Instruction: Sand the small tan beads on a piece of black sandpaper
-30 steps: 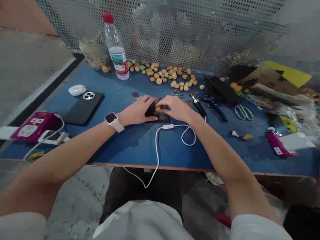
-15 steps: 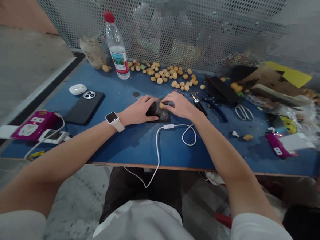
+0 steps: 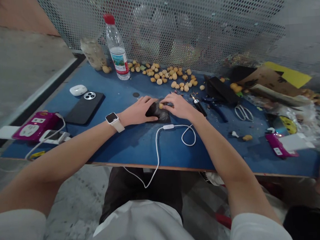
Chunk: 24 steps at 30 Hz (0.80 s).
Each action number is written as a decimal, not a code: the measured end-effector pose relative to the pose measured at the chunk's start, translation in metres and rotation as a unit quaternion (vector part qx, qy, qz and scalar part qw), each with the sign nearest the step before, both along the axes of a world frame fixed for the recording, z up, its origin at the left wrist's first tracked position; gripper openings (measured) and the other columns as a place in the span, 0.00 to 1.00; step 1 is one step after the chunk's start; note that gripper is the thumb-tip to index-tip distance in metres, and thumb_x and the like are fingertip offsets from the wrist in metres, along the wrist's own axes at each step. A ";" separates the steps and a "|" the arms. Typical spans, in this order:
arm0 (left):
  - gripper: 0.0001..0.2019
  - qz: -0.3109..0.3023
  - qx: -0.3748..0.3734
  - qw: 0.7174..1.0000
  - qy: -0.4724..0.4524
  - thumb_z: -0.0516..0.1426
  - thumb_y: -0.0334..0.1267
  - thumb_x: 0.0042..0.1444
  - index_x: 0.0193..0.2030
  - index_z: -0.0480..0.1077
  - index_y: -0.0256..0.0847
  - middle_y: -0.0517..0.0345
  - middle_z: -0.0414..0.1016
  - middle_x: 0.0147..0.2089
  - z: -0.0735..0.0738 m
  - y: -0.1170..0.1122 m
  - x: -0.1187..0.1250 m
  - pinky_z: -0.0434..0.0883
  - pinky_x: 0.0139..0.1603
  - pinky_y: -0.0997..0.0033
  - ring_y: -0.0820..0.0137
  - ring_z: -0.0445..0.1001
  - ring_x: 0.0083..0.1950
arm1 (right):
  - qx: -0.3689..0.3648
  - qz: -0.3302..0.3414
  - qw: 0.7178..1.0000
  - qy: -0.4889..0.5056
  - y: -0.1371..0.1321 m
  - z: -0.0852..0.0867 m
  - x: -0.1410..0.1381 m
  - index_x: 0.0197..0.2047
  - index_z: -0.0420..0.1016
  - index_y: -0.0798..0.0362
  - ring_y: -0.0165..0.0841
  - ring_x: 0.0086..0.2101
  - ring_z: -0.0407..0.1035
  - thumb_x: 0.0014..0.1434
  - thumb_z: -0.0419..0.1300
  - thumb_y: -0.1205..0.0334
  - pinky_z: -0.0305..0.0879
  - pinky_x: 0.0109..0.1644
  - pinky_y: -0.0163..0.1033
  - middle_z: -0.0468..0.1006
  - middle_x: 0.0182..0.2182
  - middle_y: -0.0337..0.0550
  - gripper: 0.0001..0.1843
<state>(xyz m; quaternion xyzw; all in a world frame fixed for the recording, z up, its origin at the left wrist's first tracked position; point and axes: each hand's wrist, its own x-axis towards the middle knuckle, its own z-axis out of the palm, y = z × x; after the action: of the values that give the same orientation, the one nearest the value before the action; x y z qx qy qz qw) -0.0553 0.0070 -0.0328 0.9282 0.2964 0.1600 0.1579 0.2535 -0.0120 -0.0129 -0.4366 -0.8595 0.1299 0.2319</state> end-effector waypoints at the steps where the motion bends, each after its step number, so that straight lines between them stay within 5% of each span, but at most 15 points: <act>1: 0.47 0.002 0.000 1.000 0.003 0.68 0.63 0.78 0.93 0.65 0.38 0.27 0.75 0.85 0.001 0.000 0.000 0.70 0.92 0.28 0.32 0.76 0.85 | -0.002 0.001 1.000 0.001 0.000 0.000 0.000 0.62 0.98 0.47 0.58 0.59 0.88 0.83 0.71 0.46 0.79 0.76 0.69 0.97 0.59 0.58 0.19; 13: 0.55 -0.029 0.017 0.999 0.025 0.68 0.74 0.76 0.95 0.65 0.39 0.28 0.75 0.88 0.004 0.006 -0.009 0.69 0.93 0.32 0.32 0.75 0.86 | -0.023 0.004 1.000 0.014 -0.009 0.007 -0.005 0.54 0.93 0.44 0.53 0.54 0.85 0.76 0.75 0.52 0.81 0.69 0.63 0.96 0.53 0.51 0.09; 24: 0.56 -0.019 0.004 0.999 0.037 0.68 0.75 0.74 0.93 0.66 0.36 0.25 0.75 0.89 0.006 0.005 -0.007 0.70 0.92 0.31 0.30 0.76 0.85 | -0.048 0.045 0.996 0.053 -0.018 0.014 -0.010 0.55 0.97 0.46 0.48 0.45 0.89 0.76 0.75 0.55 0.88 0.61 0.59 0.97 0.54 0.52 0.10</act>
<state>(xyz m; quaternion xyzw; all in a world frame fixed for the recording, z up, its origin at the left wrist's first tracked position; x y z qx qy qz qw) -0.0628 0.0124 -0.0265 0.9394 0.2841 0.1241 0.1463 0.2435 -0.0303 0.0012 -0.4006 -0.8575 0.2040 0.2500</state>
